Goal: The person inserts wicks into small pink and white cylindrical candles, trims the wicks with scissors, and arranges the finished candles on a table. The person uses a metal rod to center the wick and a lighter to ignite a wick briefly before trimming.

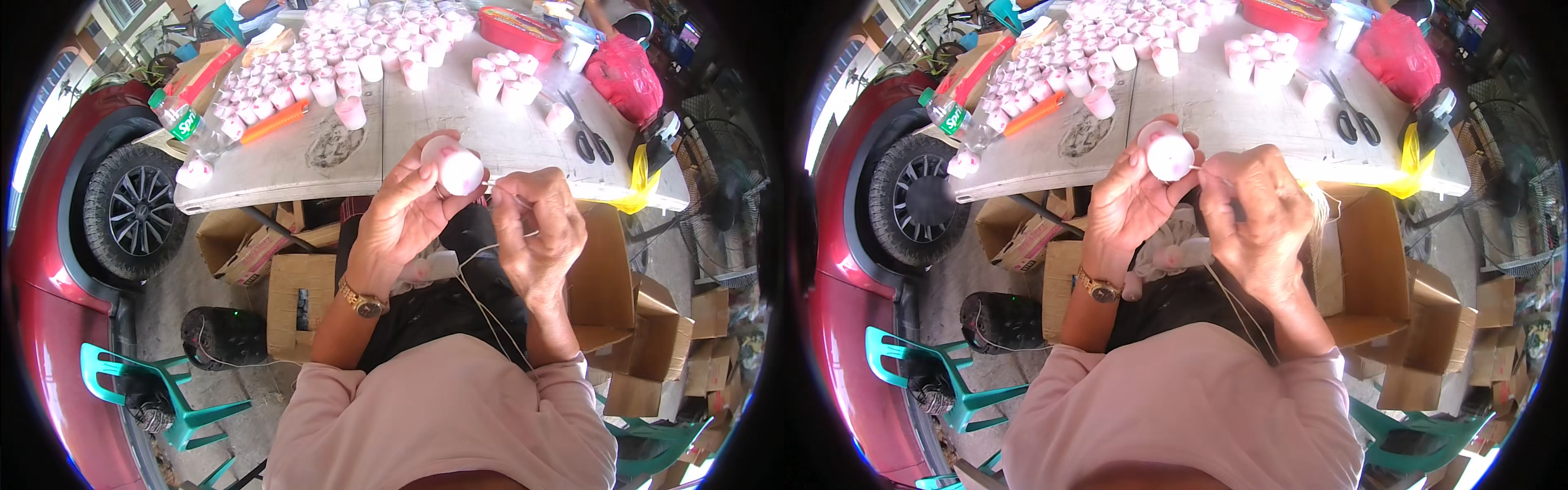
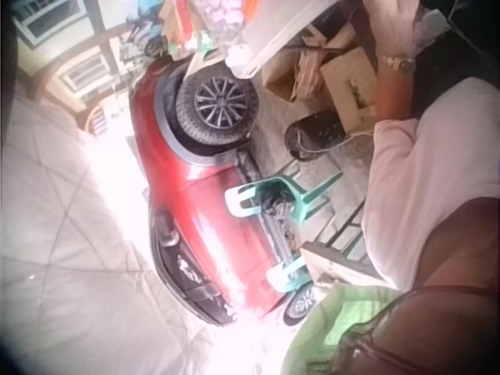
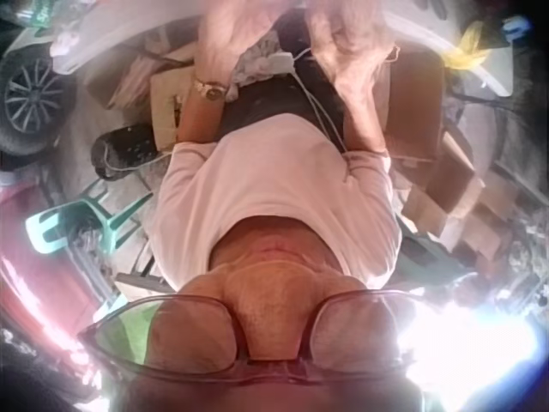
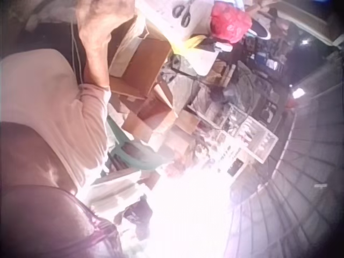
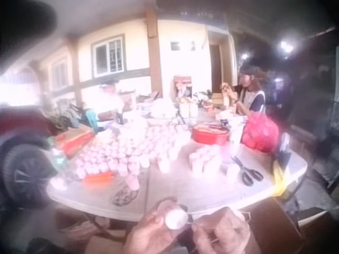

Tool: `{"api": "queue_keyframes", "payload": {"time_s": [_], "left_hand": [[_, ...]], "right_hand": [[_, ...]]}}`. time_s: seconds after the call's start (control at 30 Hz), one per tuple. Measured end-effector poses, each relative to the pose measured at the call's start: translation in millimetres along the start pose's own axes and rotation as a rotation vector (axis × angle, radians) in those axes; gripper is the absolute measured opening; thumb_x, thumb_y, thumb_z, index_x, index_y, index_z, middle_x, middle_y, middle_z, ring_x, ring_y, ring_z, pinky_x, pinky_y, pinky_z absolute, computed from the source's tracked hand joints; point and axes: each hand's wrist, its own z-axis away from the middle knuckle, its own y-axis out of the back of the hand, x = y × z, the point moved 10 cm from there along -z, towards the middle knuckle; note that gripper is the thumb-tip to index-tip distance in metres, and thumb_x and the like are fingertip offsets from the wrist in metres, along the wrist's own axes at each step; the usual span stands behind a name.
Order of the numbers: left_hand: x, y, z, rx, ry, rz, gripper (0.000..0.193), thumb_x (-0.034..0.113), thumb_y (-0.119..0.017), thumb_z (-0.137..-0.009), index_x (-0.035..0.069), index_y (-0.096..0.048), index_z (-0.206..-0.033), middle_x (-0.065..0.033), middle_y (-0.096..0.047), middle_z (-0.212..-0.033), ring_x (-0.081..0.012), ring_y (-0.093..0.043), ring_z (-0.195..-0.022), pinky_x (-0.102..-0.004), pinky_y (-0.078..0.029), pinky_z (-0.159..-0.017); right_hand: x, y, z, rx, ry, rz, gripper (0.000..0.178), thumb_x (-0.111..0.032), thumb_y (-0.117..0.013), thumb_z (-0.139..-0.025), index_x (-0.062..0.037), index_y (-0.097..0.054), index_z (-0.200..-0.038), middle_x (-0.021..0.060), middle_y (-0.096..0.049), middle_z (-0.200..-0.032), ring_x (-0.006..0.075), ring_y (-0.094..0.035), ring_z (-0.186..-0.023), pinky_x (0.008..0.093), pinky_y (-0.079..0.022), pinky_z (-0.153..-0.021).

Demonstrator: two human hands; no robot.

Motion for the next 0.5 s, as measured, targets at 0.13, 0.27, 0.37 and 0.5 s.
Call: {"api": "queue_keyframes", "payload": {"time_s": [0.13, 0.27, 0.37, 0.5], "left_hand": [[6, -7, 3, -0.008, -0.086, -0.064, 0.05, 0.012, -0.063, -0.092, 0.003, -0.04, -0.135, -0.0099, -0.055, -0.119, -0.0212, -0.056, -0.114, -0.0393, -0.046, -0.101], [12, -3, 14, 0.078, -0.165, -0.166, 0.05, 0.006, -0.065, -0.089, 0.005, -0.043, -0.134, -0.0097, -0.056, -0.12, -0.0184, -0.056, -0.112, -0.0361, -0.046, -0.099], [20, -4, 17, 0.094, -0.227, -0.326, 0.053, 0.003, -0.068, -0.086, 0.006, -0.045, -0.134, -0.01, -0.055, -0.123, -0.0163, -0.055, -0.112, -0.0332, -0.045, -0.097], [25, -3, 23, 0.127, -0.309, -0.376, 0.054, 0.001, -0.069, -0.084, 0.005, -0.045, -0.133, -0.0106, -0.056, -0.123, -0.0153, -0.055, -0.11, -0.0315, -0.047, -0.094]], "right_hand": [[-5, -7, 0, -0.001, 0.06, 0.044, 0.021, 0.008, -0.069, -0.073, -0.0051, -0.063, -0.087, 0.0071, -0.054, -0.071, 0.0194, -0.055, -0.057, 0.0305, -0.044, -0.05], [-7, -14, 3, -0.008, 0.072, 0.083, 0.021, 0.008, -0.069, -0.072, -0.0048, -0.062, -0.087, 0.0071, -0.052, -0.07, 0.0199, -0.054, -0.056, 0.0307, -0.043, -0.049], [-10, -19, 4, -0.011, 0.107, 0.138, 0.021, 0.008, -0.069, -0.072, -0.0044, -0.061, -0.087, 0.0069, -0.052, -0.069, 0.0199, -0.055, -0.057, 0.0314, -0.044, -0.049], [-5, -24, 5, -0.052, 0.015, 0.032, 0.021, 0.008, -0.067, -0.073, -0.0029, -0.062, -0.09, 0.0077, -0.054, -0.073, 0.0228, -0.057, -0.06, 0.0325, -0.048, -0.053]]}}
